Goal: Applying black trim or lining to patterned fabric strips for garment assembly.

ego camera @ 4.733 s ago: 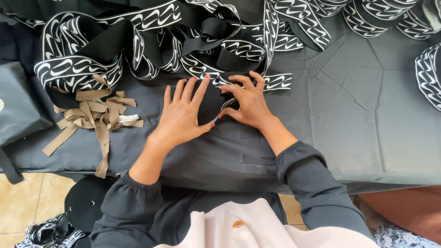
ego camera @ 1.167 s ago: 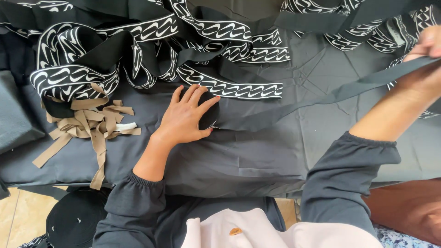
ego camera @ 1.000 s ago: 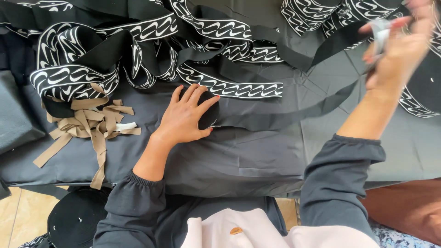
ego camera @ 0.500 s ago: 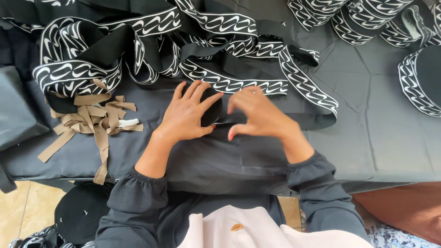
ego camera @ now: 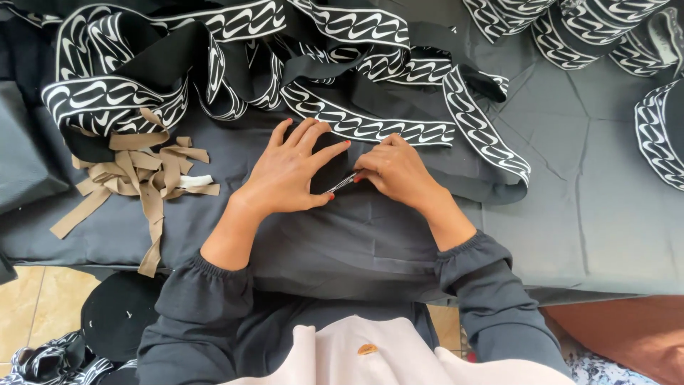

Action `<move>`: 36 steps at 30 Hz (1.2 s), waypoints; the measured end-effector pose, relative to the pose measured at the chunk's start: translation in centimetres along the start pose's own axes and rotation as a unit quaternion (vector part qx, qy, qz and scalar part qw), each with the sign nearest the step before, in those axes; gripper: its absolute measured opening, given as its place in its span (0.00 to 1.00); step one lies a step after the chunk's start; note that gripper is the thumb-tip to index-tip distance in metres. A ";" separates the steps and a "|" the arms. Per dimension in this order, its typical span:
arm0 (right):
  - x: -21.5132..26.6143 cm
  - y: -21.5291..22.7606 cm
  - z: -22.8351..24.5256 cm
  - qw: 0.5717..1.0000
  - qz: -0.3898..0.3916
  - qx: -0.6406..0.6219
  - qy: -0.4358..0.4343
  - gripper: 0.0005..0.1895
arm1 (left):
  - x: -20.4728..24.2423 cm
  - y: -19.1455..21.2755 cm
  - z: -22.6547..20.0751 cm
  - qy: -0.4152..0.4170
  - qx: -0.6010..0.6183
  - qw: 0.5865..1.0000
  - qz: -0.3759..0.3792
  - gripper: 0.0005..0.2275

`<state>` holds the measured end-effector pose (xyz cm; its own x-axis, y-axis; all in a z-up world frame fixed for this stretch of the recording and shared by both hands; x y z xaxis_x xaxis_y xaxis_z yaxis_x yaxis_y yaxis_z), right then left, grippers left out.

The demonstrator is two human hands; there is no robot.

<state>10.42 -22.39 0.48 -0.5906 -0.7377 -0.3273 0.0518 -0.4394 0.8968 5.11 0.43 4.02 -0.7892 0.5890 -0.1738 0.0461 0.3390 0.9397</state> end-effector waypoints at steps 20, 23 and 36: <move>-0.2 -1.4 2.7 0.956 -0.223 0.190 0.015 0.07 | -0.3 -0.2 0.4 -0.025 0.019 0.999 0.003 0.34; -0.4 -1.3 3.0 0.957 -0.226 0.181 0.024 0.10 | 0.1 0.3 0.6 -0.056 0.037 0.998 -0.018 0.34; -0.6 -0.8 2.5 0.955 -0.230 0.183 0.028 0.07 | 1.0 1.0 0.4 -0.037 0.043 0.998 0.000 0.39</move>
<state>8.73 -20.27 0.71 -0.4382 -0.5402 -0.7185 -0.4939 -0.5231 0.6946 4.62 1.64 4.64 -0.7423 0.6400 -0.1983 0.1013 0.3997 0.9110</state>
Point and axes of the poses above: each hand's wrist, its own x-axis away from the middle knuckle, its own y-axis out of the back of the hand, z = x × y, the point moved 2 cm from there along -x, towards the middle knuckle, and after that the axes turned 6 degrees about -y, right-handed, at the moved point
